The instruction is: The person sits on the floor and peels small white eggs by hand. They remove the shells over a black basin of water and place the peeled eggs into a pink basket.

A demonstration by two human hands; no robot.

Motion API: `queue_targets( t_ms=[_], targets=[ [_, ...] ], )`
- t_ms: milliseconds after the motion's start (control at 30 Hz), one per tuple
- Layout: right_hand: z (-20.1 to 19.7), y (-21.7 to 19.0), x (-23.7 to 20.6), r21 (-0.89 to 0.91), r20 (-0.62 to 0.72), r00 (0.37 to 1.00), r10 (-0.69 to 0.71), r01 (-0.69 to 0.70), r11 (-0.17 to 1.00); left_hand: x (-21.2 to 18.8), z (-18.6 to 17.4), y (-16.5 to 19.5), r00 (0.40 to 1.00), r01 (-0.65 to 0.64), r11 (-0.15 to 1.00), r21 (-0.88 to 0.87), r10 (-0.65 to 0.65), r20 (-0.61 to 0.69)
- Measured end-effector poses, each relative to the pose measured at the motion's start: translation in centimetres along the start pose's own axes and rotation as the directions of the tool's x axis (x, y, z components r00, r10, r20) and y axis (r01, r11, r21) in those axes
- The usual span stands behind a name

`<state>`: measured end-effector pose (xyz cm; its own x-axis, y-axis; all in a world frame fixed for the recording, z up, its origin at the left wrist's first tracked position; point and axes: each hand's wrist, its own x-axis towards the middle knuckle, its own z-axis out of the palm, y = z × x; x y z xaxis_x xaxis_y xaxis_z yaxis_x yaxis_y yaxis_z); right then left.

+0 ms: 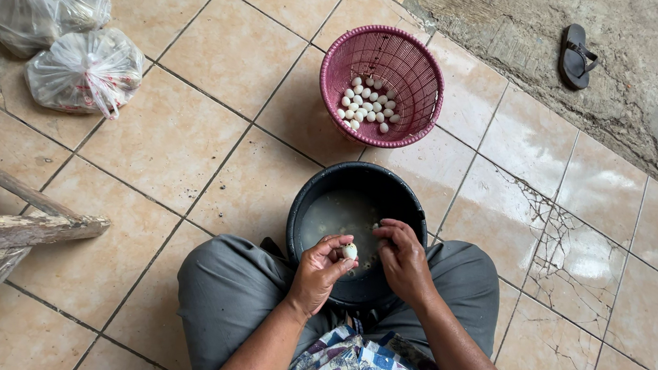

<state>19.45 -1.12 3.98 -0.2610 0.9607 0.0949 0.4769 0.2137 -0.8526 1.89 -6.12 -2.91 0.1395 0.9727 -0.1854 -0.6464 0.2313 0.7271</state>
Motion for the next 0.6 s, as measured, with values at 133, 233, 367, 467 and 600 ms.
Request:
queue_targets(
  t_ms=[133,233,367,467,600],
  targets=[
    [-0.1,-0.9,-0.7,0.073,0.178,0.98,0.091,-0.106,0.992,0.1,0.2,-0.2,0.999,0.046,0.998,0.049,-0.046,-0.011],
    [0.1,-1.5,-0.6,-0.027,0.201,0.979,0.006,-0.001,1.0,0.1,0.3,-0.3,1.0,-0.023,0.991,0.133,0.02,0.02],
    [0.1,-1.7,-0.3,-0.129,0.202,0.965,-0.167,0.196,0.972,-0.1,0.2,-0.4,0.999,-0.051,0.982,0.183,0.049,0.017],
    [0.3,-1.5,-0.4,-0.168,0.159,0.958,-0.24,0.266,0.949,-0.2,0.4,-0.3,0.996,-0.086,0.976,0.199,0.082,0.028],
    [0.7,-1.0,-0.9,-0.219,0.14,0.96,-0.245,0.271,0.937,-0.3,0.5,-0.1,0.996,-0.085,0.973,0.217,0.076,0.049]
  ],
)
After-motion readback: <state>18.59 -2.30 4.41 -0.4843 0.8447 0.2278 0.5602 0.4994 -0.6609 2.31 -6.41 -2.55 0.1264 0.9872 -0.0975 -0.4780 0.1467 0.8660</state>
